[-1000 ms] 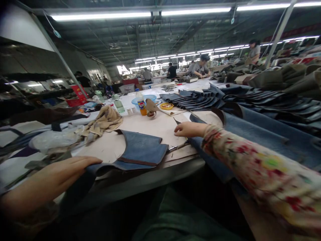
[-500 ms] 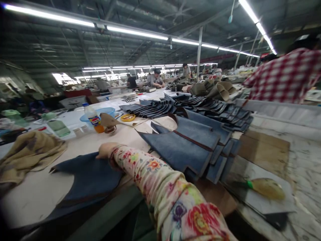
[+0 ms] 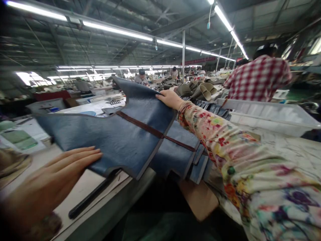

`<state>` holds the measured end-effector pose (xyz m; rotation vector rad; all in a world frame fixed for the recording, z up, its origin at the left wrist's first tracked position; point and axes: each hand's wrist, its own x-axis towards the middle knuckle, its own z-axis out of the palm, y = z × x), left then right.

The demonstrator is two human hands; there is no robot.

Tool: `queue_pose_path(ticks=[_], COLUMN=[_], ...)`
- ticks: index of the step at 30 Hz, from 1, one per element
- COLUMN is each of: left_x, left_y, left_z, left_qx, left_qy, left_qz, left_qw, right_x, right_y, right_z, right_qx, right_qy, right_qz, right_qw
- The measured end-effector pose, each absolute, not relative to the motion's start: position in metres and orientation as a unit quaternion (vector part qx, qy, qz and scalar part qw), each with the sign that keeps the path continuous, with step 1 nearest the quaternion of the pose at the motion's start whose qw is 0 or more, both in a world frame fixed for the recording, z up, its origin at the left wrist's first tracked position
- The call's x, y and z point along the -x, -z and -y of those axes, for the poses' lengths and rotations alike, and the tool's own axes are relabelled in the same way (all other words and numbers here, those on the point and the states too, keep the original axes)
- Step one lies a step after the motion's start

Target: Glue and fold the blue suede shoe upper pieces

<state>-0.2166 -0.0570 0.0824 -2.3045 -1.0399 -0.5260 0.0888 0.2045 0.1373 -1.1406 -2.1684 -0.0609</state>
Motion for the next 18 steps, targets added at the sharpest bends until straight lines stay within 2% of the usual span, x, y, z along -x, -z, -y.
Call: queue_pose_path(ticks=[2, 5, 11, 18], left_x=[0.185, 0.146, 0.102, 0.096], left_y=[-0.08, -0.07, -0.02, 0.042], left_z=[0.022, -0.021, -0.068, -0.094], left_qx=[0.877, 0.89, 0.902, 0.918], left_qy=[0.197, 0.214, 0.224, 0.162], left_qz=[0.313, 0.279, 0.293, 0.335], left_qw=[0.307, 0.289, 0.222, 0.136], right_x=[-0.129, -0.174, -0.222, -0.235], right_y=[-0.125, -0.106, -0.056, 0.018], right_z=[-0.215, -0.229, -0.255, -0.276], right_qx=[0.48, 0.529, 0.593, 0.644], right_qy=[0.031, 0.034, 0.029, 0.004], right_qz=[0.802, 0.769, 0.742, 0.731], right_qw=[0.355, 0.356, 0.311, 0.226])
